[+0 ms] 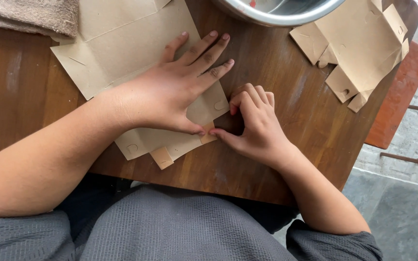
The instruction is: The person sits at a wooden table and assembles flat cardboard pieces into small boxes by hand. They fold the flaps and press the tabs into slots to form the box structure, repeating the process for multiple units.
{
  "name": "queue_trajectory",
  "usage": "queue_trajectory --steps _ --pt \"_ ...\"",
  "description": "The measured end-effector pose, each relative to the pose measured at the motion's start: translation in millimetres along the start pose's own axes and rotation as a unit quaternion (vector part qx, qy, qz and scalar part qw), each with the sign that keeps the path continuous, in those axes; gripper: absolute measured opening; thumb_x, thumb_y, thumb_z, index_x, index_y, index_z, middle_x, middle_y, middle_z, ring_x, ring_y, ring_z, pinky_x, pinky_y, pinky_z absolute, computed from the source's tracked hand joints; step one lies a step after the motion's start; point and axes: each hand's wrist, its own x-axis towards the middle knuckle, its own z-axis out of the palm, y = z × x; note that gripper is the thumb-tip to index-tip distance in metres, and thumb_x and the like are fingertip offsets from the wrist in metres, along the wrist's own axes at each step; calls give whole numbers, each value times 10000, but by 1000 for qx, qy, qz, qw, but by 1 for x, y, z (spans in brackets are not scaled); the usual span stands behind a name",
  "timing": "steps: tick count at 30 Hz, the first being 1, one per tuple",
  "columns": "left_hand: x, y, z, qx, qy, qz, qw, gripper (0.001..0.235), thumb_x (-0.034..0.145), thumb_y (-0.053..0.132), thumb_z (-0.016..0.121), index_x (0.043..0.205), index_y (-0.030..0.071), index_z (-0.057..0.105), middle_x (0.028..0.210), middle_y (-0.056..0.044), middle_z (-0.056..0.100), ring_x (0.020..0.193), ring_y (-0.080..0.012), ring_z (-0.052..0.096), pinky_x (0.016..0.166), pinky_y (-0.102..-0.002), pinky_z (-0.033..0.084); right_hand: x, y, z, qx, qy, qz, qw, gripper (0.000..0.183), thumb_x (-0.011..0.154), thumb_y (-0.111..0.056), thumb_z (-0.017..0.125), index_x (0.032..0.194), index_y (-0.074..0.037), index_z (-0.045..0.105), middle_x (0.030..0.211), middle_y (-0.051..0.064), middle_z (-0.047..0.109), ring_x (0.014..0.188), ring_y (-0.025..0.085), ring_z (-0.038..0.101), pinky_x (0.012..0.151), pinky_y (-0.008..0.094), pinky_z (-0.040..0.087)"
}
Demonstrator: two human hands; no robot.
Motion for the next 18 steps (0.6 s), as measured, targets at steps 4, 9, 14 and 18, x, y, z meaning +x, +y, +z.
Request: queue_trajectory --steps 4,9,14,18 --pt "0 0 0 -6 -1 -4 1000 1362 770 802 828 1734 19 269 1804 -276 40 1677 -408 30 1285 -662 75 3 2 9 -16 17 7 1000 513 967 -436 873 954 -108 478 932 18 480 860 250 446 827 407 320" --pt "0 0 -1 -9 -6 1 1000 1339 777 752 824 1739 19 249 1803 -283 44 1677 -406 20 1288 -644 54 3 2 11 -29 25 12 999 483 976 -404 873 948 -117 485 934 13 487 869 258 454 821 419 312" --pt "1 1 -5 -5 -18 -6 1000 1424 804 828 802 1745 -5 133 1815 -265 37 1685 -399 28 1297 -652 68 0 2 -2 -29 -26 -4 999 520 977 -449 878 990 -103 490 1006 48 491 906 265 450 845 410 318" --pt "-1 1 -5 -6 -17 -13 1000 1481 768 788 830 1740 -42 83 1821 -267 49 1696 -400 60 1312 -635 61 -3 1 -7 -11 -56 3 998 582 936 -514 891 1026 -96 495 1067 55 509 952 267 448 900 409 313"
